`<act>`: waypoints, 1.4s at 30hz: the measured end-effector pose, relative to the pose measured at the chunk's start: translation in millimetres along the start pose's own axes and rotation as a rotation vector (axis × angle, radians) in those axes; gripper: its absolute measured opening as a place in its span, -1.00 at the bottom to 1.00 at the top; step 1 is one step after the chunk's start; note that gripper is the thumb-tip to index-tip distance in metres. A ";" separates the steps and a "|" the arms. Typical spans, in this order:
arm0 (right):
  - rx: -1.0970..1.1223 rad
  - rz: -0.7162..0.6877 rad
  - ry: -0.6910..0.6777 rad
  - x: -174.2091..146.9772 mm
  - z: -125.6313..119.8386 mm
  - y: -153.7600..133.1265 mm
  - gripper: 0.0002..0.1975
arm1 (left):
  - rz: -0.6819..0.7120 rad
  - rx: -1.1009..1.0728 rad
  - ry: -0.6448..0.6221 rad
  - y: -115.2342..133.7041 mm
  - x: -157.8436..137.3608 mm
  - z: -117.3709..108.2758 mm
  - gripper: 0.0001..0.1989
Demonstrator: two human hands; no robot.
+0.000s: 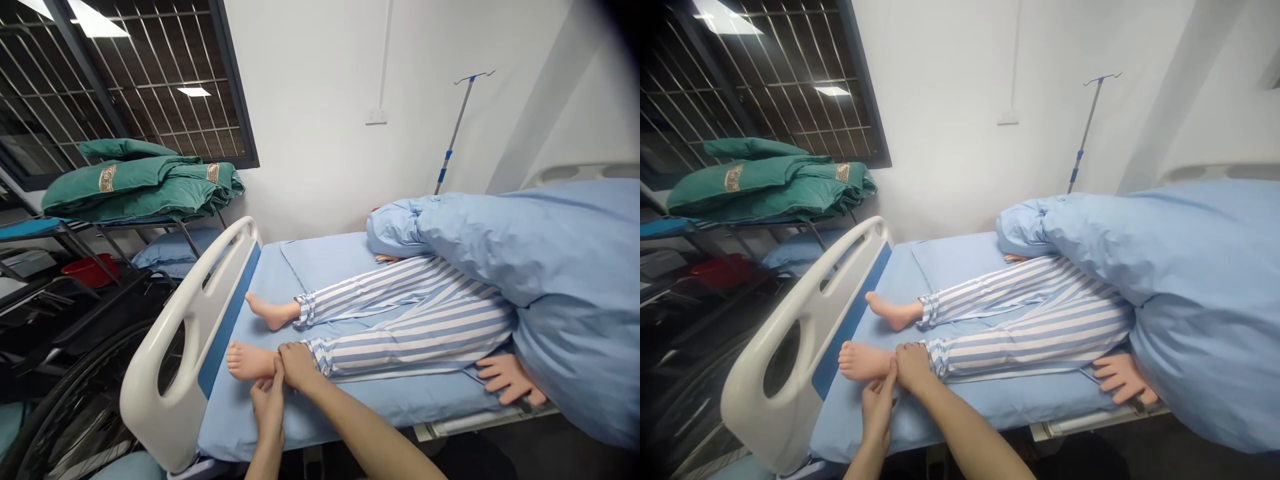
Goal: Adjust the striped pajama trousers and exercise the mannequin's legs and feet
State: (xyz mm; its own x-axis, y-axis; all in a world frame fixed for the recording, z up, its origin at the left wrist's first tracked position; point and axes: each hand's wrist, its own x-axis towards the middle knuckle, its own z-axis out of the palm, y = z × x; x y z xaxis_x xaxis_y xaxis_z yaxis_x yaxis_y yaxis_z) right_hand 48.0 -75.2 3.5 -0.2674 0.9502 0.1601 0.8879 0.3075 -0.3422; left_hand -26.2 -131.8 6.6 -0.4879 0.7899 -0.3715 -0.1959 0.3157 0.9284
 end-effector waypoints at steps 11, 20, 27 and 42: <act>0.137 -0.019 0.032 68.6 -18.9 20.1 -0.51 | 0.570 0.540 -0.082 96.9 26.8 1.2 -0.78; -0.178 -0.020 -0.122 136.6 3.2 44.9 -0.35 | 0.983 1.312 0.023 141.5 114.9 37.4 -0.56; -0.200 0.022 -0.205 150.7 15.5 54.1 -0.42 | 0.882 1.605 0.024 142.4 137.9 54.5 -0.58; -0.176 0.056 -0.208 92.6 8.8 32.1 -0.31 | 0.746 1.963 -0.211 152.3 112.1 39.0 -0.63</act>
State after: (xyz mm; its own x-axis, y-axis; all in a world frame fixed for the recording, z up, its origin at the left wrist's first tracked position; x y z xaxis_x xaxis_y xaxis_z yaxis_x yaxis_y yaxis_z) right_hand 48.5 23.1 -0.8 -0.2707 0.9611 -0.0543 0.9500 0.2576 -0.1764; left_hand -77.5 25.4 106.3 0.0761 0.9866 -0.1441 0.9475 -0.1166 -0.2977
